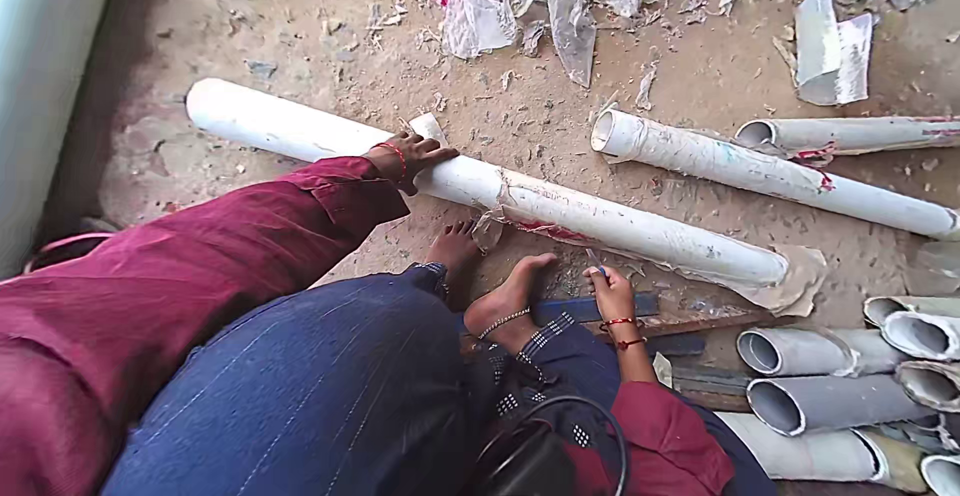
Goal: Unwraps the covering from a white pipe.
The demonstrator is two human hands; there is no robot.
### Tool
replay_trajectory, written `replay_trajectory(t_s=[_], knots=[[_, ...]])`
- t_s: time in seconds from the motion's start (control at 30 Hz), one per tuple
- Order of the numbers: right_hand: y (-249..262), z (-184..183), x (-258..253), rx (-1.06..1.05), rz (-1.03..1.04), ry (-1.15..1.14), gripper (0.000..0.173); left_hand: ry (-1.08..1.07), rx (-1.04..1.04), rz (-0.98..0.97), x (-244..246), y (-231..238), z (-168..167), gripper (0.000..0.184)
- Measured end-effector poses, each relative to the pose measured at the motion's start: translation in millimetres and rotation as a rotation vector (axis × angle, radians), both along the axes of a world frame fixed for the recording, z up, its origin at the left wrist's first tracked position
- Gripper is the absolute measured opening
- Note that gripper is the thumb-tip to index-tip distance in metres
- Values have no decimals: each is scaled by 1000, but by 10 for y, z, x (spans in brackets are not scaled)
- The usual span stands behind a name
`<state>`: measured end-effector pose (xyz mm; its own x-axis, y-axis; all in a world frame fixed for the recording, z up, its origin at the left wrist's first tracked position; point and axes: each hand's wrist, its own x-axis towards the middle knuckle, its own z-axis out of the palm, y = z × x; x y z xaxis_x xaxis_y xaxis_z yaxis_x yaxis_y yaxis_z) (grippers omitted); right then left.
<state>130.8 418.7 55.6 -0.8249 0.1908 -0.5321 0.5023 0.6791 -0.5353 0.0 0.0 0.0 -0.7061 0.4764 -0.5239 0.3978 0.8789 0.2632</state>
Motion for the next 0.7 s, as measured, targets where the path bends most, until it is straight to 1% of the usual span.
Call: replay_trajectory(t_s=[0.03, 0.13, 0.2, 0.3, 0.43, 0.6, 0.7], knots=[[-71, 3, -20, -12, 47, 19, 27, -2, -3, 12, 11, 3, -12, 114], [-423, 17, -173, -135, 134, 40, 32, -45, 6, 33, -19, 17, -22, 114], [-724, 15, -371, -107, 220, 45, 32, -39, 37, 53, -30, 24, -21, 114], [-1174, 21, -675, 115, 408, 95, 31, -36, 50, 86, -18, 23, -14, 110], [-1526, 82, -969, 400, 701, -4, 33, -25, 58, 85, -13, 11, -38, 112], [-1642, 32, -1124, 549, 942, 33, 29, -54, 53, 78, -22, 11, 22, 111], [-1710, 36, -1172, 656, 1066, -20, 26, -54, 45, 76, -23, 13, 38, 113]])
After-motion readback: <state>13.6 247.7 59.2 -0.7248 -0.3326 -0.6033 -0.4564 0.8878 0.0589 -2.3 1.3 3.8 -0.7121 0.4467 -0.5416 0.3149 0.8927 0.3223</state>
